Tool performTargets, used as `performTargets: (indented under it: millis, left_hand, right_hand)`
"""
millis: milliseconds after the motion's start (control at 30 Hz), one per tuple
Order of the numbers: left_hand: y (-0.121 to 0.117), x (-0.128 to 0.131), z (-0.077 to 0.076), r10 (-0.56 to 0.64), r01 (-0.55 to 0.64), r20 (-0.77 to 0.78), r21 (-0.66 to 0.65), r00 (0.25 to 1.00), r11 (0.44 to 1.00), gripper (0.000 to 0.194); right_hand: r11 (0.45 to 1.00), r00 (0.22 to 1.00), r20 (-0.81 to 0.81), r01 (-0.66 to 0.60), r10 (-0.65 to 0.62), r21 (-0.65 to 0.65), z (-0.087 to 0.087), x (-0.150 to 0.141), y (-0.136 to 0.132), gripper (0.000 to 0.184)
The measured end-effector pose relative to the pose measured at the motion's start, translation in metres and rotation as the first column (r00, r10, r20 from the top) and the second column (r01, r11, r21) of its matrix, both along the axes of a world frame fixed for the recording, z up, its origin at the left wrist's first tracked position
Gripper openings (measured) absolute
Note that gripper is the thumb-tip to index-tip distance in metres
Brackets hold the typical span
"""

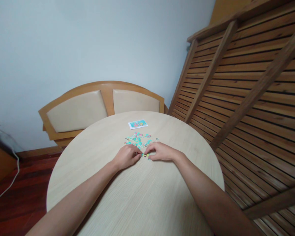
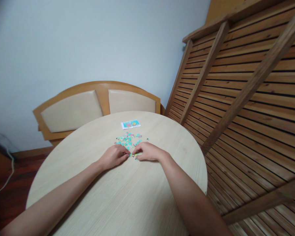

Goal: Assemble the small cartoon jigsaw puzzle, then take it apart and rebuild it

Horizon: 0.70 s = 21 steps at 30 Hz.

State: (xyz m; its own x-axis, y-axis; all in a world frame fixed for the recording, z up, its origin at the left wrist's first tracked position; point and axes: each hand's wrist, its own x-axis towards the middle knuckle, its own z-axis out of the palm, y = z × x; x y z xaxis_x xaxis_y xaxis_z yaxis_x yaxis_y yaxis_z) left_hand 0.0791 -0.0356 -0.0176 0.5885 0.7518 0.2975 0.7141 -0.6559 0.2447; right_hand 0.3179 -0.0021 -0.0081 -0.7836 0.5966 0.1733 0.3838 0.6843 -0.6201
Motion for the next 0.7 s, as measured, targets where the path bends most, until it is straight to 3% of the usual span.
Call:
performTargets:
  millis: [233, 533, 600, 700]
  left_hand:
    - [0.003, -0.001, -0.002, -0.05, 0.051, -0.022, 0.019, 0.998, 0.999, 0.019]
    - [0.003, -0.003, -0.003, -0.115, 0.117, -0.042, 0.063, 0.993, 0.991, 0.022]
    - [0.002, -0.004, -0.002, -0.129, 0.134, -0.064, 0.075, 0.99, 0.988, 0.023]
    - [-0.001, -0.003, 0.002, -0.137, 0.144, -0.086, 0.08, 0.987, 0.986, 0.023]
  right_hand:
    - [0.979, 0.995, 0.088, 0.017, -0.035, 0.202, 0.002, -0.003, -0.001, 0.031]
    - [0.982, 0.997, 0.064, 0.019, -0.032, 0.186, 0.0, -0.004, -0.002, 0.022]
    - [0.982, 0.997, 0.037, 0.06, -0.068, 0.18, -0.003, -0.003, 0.002, 0.022]
    - [0.942, 0.971, -0.052, 0.239, -0.233, 0.237, -0.009, 0.002, 0.011, 0.027]
